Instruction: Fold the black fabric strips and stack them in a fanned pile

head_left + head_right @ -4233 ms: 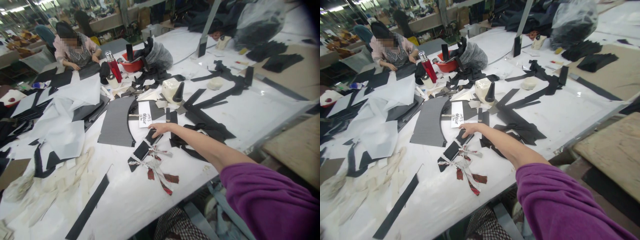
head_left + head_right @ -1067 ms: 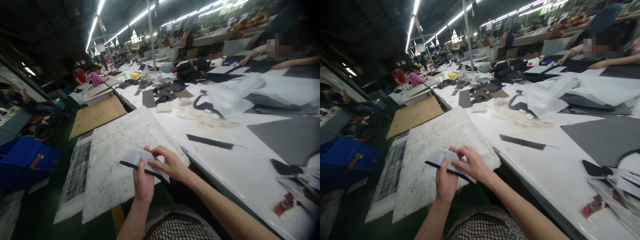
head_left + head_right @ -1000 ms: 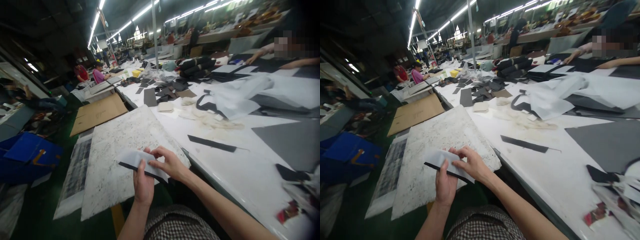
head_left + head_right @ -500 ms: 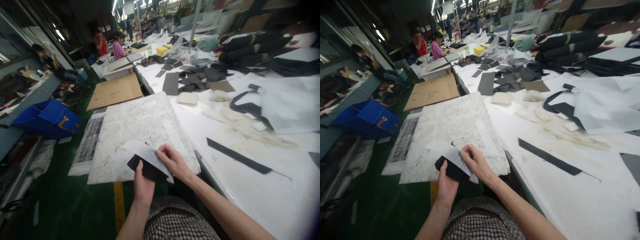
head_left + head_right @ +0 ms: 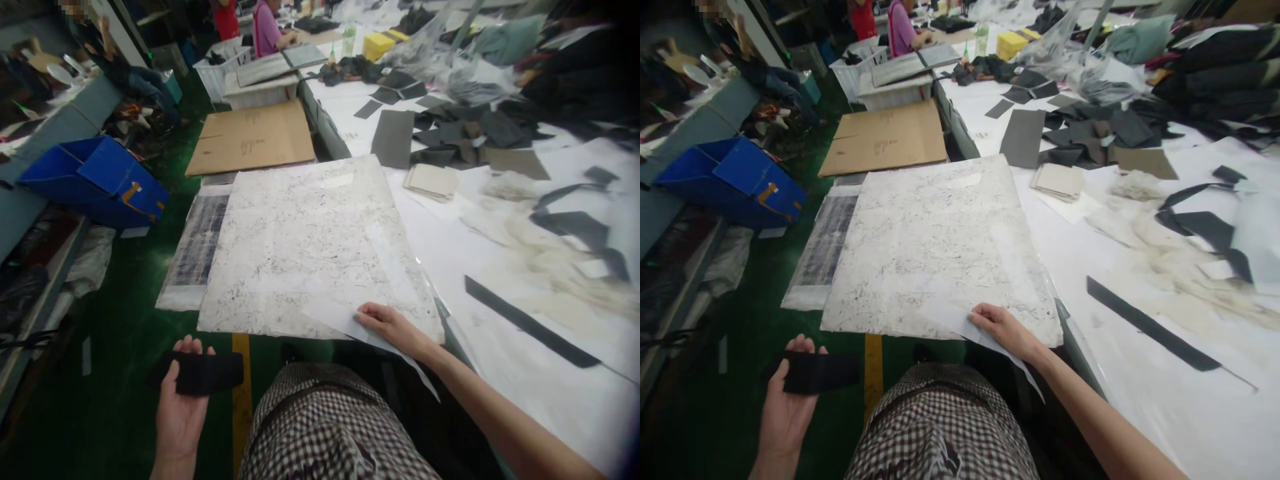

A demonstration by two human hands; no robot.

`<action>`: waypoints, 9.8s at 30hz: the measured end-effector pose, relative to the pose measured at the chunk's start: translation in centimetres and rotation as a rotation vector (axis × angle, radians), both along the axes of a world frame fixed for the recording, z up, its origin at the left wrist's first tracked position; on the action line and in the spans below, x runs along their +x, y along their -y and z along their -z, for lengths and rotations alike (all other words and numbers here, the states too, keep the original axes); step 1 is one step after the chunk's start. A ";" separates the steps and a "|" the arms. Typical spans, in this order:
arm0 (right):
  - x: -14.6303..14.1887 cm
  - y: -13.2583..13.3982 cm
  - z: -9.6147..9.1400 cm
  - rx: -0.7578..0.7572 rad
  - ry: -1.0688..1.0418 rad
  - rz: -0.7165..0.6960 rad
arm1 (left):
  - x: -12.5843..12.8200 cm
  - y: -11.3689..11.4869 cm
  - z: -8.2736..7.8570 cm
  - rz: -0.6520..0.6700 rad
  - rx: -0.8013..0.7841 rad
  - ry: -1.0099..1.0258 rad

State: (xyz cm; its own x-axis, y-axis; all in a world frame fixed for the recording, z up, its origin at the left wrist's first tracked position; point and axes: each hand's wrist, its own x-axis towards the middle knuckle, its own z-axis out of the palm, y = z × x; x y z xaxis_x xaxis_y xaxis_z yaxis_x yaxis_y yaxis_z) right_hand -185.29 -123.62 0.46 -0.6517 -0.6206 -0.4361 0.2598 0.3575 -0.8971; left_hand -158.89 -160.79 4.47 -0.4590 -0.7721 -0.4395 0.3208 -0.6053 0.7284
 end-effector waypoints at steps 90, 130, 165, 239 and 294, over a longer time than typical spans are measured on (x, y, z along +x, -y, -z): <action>2.9 8.4 -1.1 0.105 -0.127 -0.413 | -14.5 -2.0 -1.6 0.226 0.213 -0.200; -0.6 15.6 9.8 0.423 -0.356 -0.424 | -6.1 9.3 2.1 -0.125 0.023 -0.202; 3.6 19.1 9.0 0.347 -1.050 -0.653 | -3.9 9.0 1.7 -0.181 -0.006 -0.127; 6.6 14.9 -2.7 -0.377 0.377 -0.086 | -14.8 -2.2 -8.7 0.998 -0.540 -0.277; -2.8 6.7 0.0 -0.231 0.350 0.268 | -23.2 -2.2 0.8 0.525 -0.024 0.246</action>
State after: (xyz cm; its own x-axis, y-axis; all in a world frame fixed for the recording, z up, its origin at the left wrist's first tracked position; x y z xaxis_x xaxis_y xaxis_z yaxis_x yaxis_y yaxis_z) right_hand -188.09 -130.31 0.43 -0.6402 -0.5579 -0.5281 0.6154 0.0390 -0.7873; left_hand -182.07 -158.57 3.63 -0.6700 -0.4798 -0.5665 -0.1982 -0.6197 0.7594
